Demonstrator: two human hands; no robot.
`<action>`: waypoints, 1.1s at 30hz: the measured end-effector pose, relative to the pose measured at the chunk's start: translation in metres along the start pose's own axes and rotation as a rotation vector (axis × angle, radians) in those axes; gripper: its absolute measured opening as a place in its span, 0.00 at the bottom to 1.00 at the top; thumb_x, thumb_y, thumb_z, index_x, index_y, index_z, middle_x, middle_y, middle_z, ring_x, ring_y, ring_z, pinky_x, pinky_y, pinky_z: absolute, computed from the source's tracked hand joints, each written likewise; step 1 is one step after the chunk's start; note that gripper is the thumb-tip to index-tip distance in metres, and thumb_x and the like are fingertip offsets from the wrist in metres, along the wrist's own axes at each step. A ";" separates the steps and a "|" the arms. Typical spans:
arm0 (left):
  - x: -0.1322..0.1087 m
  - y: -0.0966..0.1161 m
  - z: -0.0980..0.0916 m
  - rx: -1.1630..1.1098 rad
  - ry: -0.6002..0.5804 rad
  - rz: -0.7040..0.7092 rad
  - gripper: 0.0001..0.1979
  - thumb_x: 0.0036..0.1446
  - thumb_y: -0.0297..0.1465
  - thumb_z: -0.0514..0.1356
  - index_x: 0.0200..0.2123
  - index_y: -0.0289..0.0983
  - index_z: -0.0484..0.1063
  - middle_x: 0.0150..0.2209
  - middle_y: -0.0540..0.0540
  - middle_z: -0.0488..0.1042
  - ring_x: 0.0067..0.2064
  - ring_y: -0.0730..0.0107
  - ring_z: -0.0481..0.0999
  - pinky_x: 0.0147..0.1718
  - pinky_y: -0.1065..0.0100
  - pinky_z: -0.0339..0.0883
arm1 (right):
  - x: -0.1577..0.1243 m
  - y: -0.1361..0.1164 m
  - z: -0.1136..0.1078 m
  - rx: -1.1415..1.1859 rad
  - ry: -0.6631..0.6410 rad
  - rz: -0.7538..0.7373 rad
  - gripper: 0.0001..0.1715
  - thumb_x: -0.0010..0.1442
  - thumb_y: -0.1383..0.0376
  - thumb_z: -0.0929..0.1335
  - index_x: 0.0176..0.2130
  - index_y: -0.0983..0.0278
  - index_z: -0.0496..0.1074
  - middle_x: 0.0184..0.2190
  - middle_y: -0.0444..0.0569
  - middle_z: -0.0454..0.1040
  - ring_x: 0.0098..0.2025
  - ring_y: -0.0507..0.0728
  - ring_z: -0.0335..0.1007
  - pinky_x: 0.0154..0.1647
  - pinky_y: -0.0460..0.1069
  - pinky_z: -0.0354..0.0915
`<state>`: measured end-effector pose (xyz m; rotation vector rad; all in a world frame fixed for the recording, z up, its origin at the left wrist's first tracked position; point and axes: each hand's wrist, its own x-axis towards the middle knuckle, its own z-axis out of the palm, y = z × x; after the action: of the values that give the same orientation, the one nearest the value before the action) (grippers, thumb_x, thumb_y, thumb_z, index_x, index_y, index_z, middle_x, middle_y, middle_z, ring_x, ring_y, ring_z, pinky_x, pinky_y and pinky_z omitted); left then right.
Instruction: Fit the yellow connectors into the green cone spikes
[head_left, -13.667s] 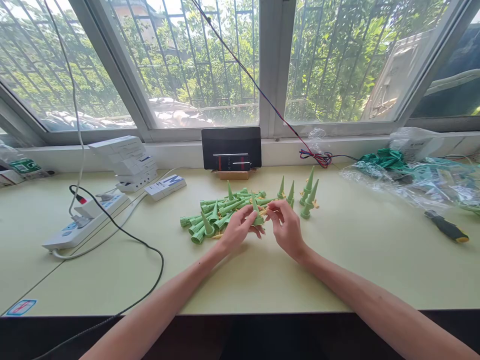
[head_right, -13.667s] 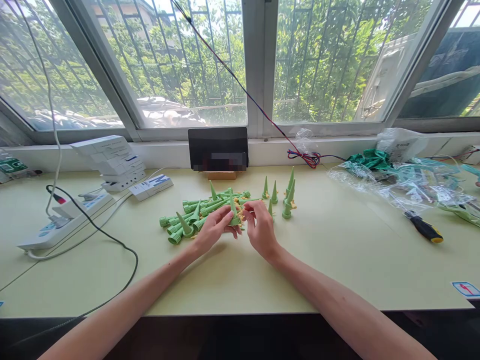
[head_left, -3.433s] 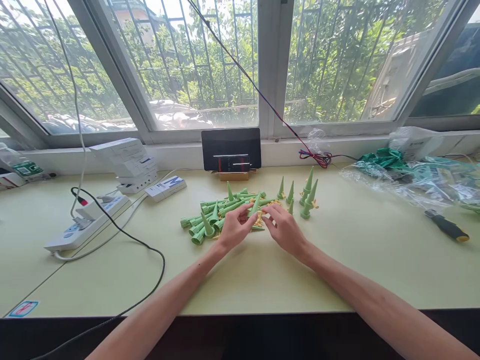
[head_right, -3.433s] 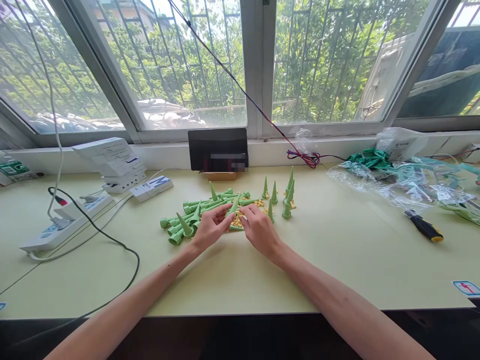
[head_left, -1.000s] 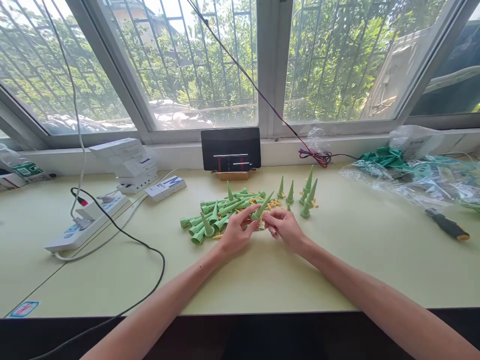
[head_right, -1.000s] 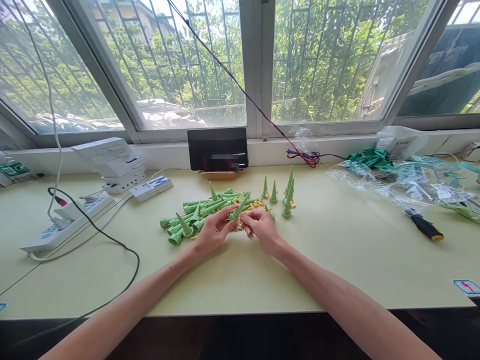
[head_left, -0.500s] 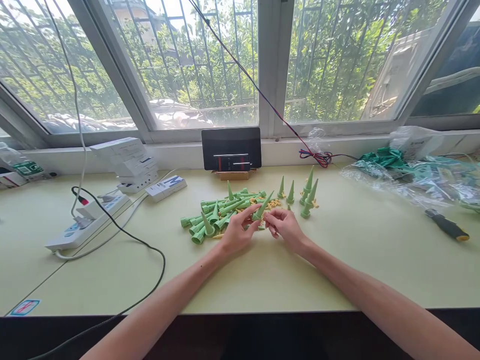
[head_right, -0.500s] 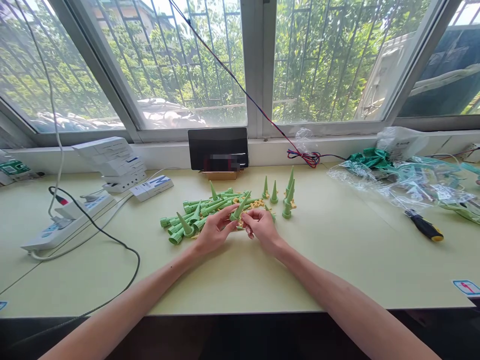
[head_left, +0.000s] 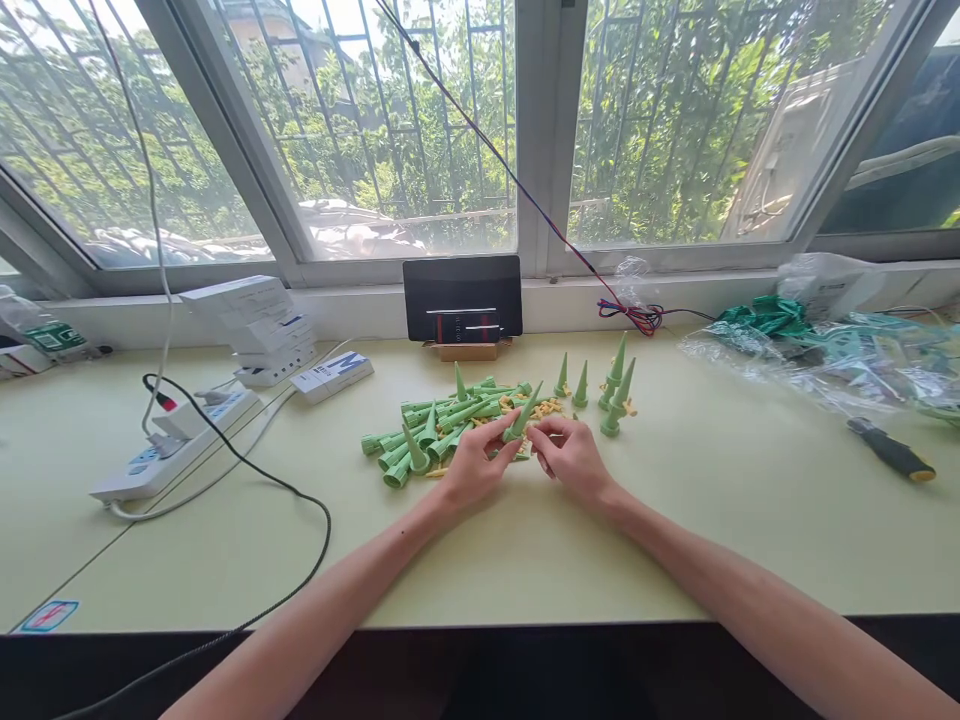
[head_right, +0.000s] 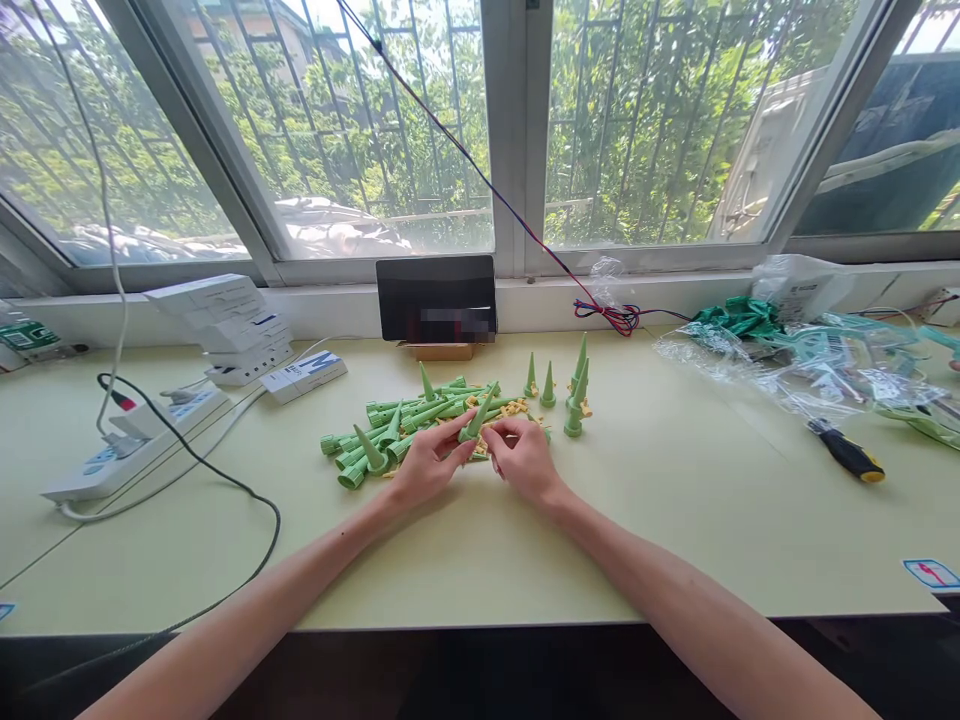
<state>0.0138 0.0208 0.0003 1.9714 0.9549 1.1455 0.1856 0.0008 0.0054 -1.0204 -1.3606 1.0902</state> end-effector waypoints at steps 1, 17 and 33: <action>0.000 0.001 0.000 0.005 0.000 0.001 0.26 0.61 0.37 0.60 0.61 0.34 0.69 0.33 0.46 0.76 0.29 0.73 0.70 0.32 0.67 0.74 | 0.000 0.000 0.000 -0.013 0.004 -0.012 0.21 0.57 0.51 0.70 0.22 0.62 0.69 0.13 0.41 0.63 0.13 0.50 0.55 0.15 0.47 0.54; 0.002 0.000 0.002 -0.056 0.023 -0.004 0.28 0.61 0.37 0.61 0.62 0.34 0.67 0.31 0.47 0.73 0.30 0.72 0.69 0.32 0.68 0.75 | 0.006 -0.006 -0.004 -0.348 0.063 -0.230 0.17 0.61 0.57 0.67 0.25 0.63 0.72 0.21 0.46 0.72 0.22 0.52 0.61 0.23 0.48 0.58; 0.001 0.002 0.002 -0.029 0.014 0.011 0.27 0.61 0.35 0.60 0.62 0.32 0.67 0.28 0.49 0.72 0.27 0.75 0.67 0.32 0.67 0.74 | 0.006 -0.003 -0.006 -0.423 0.056 -0.287 0.17 0.63 0.60 0.66 0.25 0.64 0.71 0.22 0.46 0.72 0.24 0.53 0.63 0.25 0.48 0.58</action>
<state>0.0163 0.0202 0.0018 1.9504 0.9309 1.1739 0.1908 0.0059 0.0097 -1.1020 -1.6724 0.5671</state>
